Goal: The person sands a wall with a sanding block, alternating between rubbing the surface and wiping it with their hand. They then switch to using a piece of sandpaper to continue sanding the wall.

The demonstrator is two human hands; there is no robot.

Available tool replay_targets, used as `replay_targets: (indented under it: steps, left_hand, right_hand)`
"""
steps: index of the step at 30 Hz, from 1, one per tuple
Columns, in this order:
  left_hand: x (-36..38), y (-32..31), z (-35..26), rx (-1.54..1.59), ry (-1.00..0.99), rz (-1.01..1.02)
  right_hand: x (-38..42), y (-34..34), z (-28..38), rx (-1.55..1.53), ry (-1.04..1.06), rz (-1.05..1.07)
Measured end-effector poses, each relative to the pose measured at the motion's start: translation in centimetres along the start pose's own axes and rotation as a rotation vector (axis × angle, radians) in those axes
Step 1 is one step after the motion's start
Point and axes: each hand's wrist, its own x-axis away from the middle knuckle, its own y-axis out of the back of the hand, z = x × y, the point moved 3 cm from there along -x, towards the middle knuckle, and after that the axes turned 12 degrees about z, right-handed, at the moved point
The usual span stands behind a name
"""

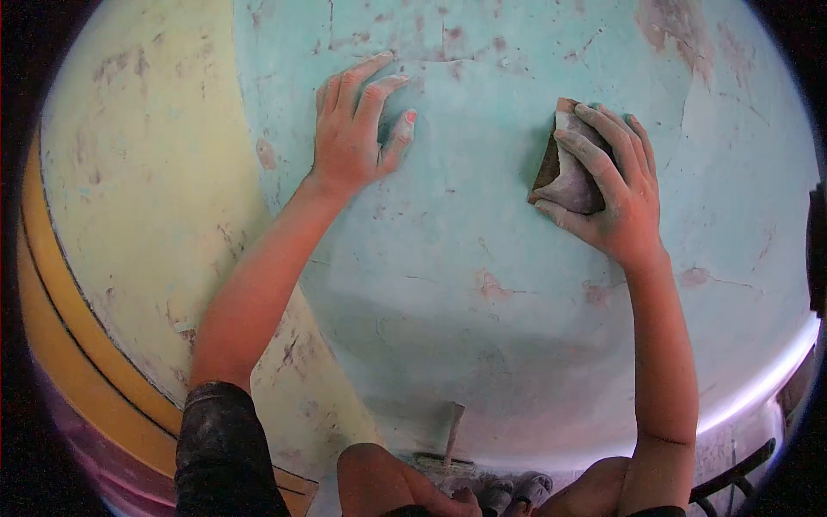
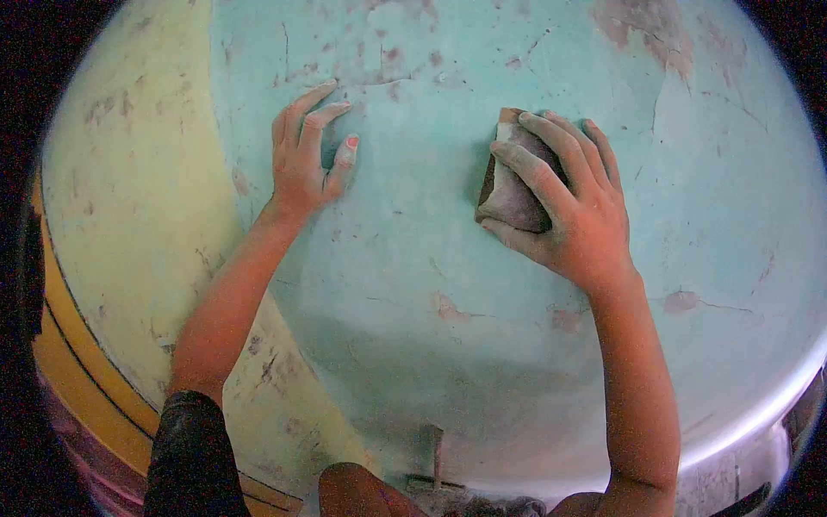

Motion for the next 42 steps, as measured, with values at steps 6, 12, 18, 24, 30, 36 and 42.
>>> replay_targets:
  steps: [6,12,18,24,30,36,42]
  left_hand:
    - [-0.05,0.05,0.01,-0.023,-0.016,-0.006]
    - [-0.09,0.10,-0.15,-0.005,-0.008,-0.011]
    - [-0.07,0.07,-0.16,-0.017,0.003,-0.009]
    - [-0.03,-0.01,-0.01,-0.015,-0.016,-0.021]
    - [-0.04,-0.09,0.01,-0.023,-0.028,-0.038]
    - [-0.03,-0.19,0.34,-0.074,-0.055,-0.034]
    - [-0.01,-0.35,0.57,-0.056,-0.052,-0.035]
  right_hand:
    - [0.07,-0.07,-0.03,0.003,0.002,0.005]
    - [0.02,-0.09,-0.09,-0.002,0.008,0.008]
    - [0.05,-0.04,-0.12,0.001,0.008,0.003]
    - [-0.08,-0.12,-0.08,0.003,0.011,-0.005]
    - [-0.05,-0.18,-0.01,0.007,0.014,-0.017]
    - [0.12,-0.33,-0.15,0.005,0.019,-0.027]
    - [0.15,-0.42,-0.26,-0.016,0.028,-0.035]
